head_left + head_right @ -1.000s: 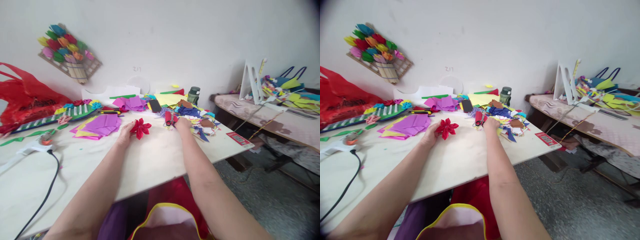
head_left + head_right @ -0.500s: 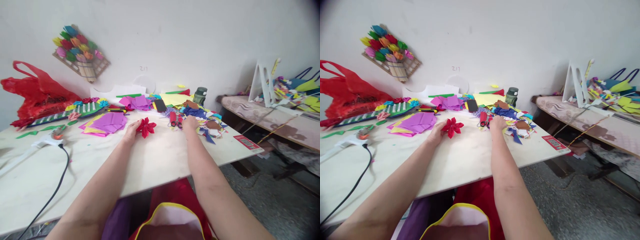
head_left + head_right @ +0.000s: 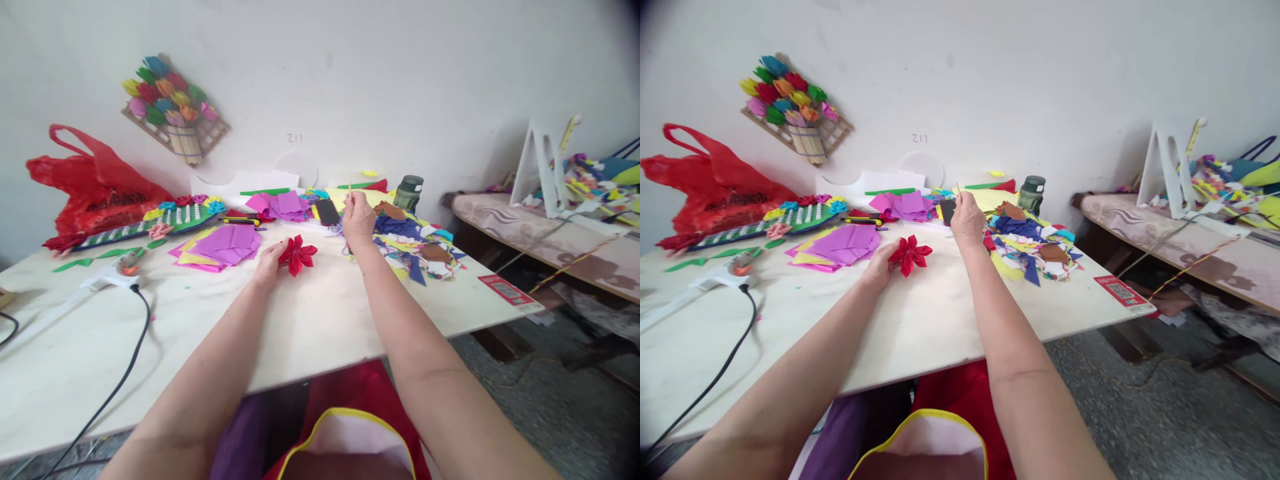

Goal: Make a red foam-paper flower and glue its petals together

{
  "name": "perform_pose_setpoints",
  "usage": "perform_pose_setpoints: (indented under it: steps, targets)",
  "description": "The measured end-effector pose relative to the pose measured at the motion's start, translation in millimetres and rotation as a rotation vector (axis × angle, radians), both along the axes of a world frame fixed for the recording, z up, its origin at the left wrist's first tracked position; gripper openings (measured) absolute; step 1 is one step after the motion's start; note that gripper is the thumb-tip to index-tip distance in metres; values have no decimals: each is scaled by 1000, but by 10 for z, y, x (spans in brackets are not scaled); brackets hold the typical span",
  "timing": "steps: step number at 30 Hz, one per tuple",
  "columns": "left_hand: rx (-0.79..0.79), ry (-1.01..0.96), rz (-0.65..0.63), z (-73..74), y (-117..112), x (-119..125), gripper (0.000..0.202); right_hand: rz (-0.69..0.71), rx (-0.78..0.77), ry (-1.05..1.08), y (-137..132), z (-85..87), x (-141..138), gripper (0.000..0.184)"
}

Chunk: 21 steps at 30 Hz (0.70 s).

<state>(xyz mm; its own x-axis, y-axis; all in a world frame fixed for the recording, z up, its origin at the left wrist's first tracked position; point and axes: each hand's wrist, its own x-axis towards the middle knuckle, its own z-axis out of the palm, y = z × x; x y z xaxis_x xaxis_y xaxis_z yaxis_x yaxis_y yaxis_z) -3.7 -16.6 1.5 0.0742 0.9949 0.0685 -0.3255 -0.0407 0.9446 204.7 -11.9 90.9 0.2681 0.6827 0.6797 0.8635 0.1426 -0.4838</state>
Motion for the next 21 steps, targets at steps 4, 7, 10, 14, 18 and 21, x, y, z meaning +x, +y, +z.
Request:
perform_pose_setpoints:
  steps: [4, 7, 10, 14, 18, 21]
  targets:
    - [9, -25, 77, -2, 14, -9, 59, 92, -44, 203, 131, -366, -223, 28]
    - [27, -32, 86, 16, -2, -15, 55, 150, -346, 236, 154, -690, -315, 25]
    - [38, -38, 60, 43, -29, -12, 51, 182, -428, 203, 123, -820, -330, 30]
    - [79, -20, 20, 77, -72, -2, 48, 224, -531, 130, 91, -785, -304, 32]
    - [113, -26, -8, 90, -103, -1, 46, 39, -574, 148, 128, -778, -212, 33]
    - [122, -40, -22, 77, -98, -4, 42, -132, -535, 262, 171, -814, -60, 36]
